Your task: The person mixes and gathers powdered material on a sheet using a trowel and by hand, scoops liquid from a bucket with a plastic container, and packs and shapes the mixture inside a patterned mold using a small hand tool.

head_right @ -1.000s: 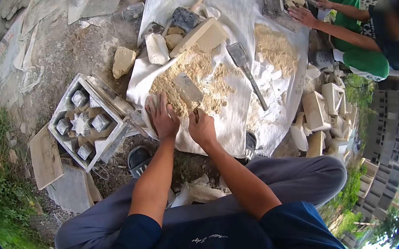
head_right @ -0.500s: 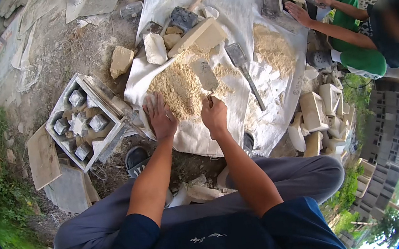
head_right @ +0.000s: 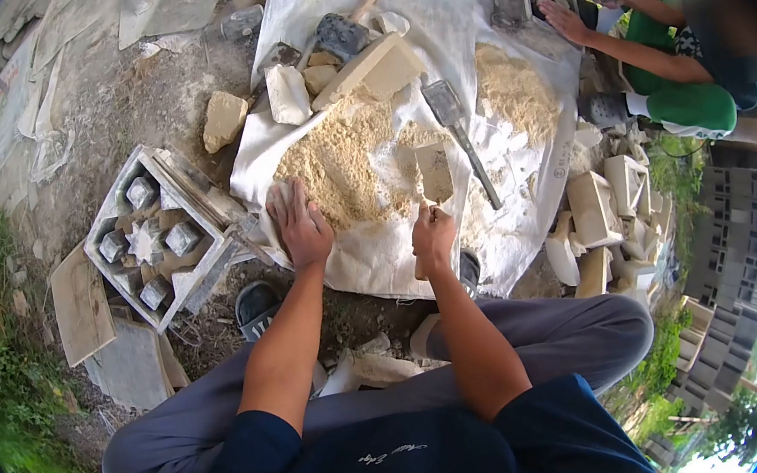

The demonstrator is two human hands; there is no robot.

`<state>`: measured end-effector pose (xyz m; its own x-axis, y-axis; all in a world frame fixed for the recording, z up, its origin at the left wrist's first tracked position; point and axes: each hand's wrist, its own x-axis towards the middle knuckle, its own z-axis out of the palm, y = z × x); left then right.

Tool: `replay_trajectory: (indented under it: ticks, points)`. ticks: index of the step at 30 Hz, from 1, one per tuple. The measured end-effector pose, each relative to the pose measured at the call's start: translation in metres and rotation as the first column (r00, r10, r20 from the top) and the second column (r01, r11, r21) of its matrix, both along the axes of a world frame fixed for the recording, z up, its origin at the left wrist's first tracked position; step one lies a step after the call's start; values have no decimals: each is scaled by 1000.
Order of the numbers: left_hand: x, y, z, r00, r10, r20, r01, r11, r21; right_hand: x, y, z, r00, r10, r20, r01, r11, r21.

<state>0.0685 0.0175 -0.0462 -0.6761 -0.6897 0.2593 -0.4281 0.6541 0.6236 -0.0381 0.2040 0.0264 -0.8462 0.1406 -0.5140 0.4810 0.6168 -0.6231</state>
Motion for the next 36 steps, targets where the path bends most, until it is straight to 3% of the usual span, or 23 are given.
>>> replay_trajectory:
  ticks: [1,4,7,9,11,15,16,20,23,25,29,31,33,35,36]
  points:
    - [0,0,0,1000,-1,4,1,1000,-10,-1,4,1,999,28,22,-30,998,59]
    - [-2,2,2,1000,4,-2,-4,1000,-19,18,-2,-17,998,67,18,-65,992,-109]
    - [-3,2,2,1000,16,-3,-16,1000,-22,17,-8,-5,975,210,77,-199,972,-128]
    - [-3,2,3,1000,22,1,-22,1000,-20,10,-1,-4,997,58,51,-45,974,-221]
    - [-2,2,4,1000,18,2,-18,1000,-17,-5,9,-3,995,-99,-5,97,982,-160]
    - [-3,3,3,1000,12,-5,-12,1000,-23,-3,9,-26,998,7,55,-2,995,-101]
    - [-3,3,4,1000,12,0,-12,1000,-22,7,0,-19,997,30,77,-15,982,-187]
    - [-3,1,5,1000,5,1,-5,1000,-14,13,-7,3,953,227,199,-180,957,-229]
    - [-2,1,3,1000,5,-8,-5,1000,-11,4,5,-18,994,-81,72,95,971,-218]
    - [-2,2,0,1000,11,6,-11,1000,-4,0,1,-18,990,-110,92,124,980,-156]
    - [-2,2,-2,1000,11,22,-11,1000,-8,27,-29,-13,979,181,98,-159,967,-201]
    - [-3,2,-2,1000,15,22,-14,1000,-5,44,-54,-19,956,293,31,-290,954,-80]
    - [-3,2,-4,999,20,25,-19,1000,-3,50,-77,1,964,202,172,-175,972,-157]
    - [-2,2,-9,1000,11,22,-12,1000,11,48,-85,20,936,271,225,-241,959,-151]
    - [-2,1,-10,1000,14,3,-14,1000,-27,49,-84,23,905,419,73,-417,908,-42]
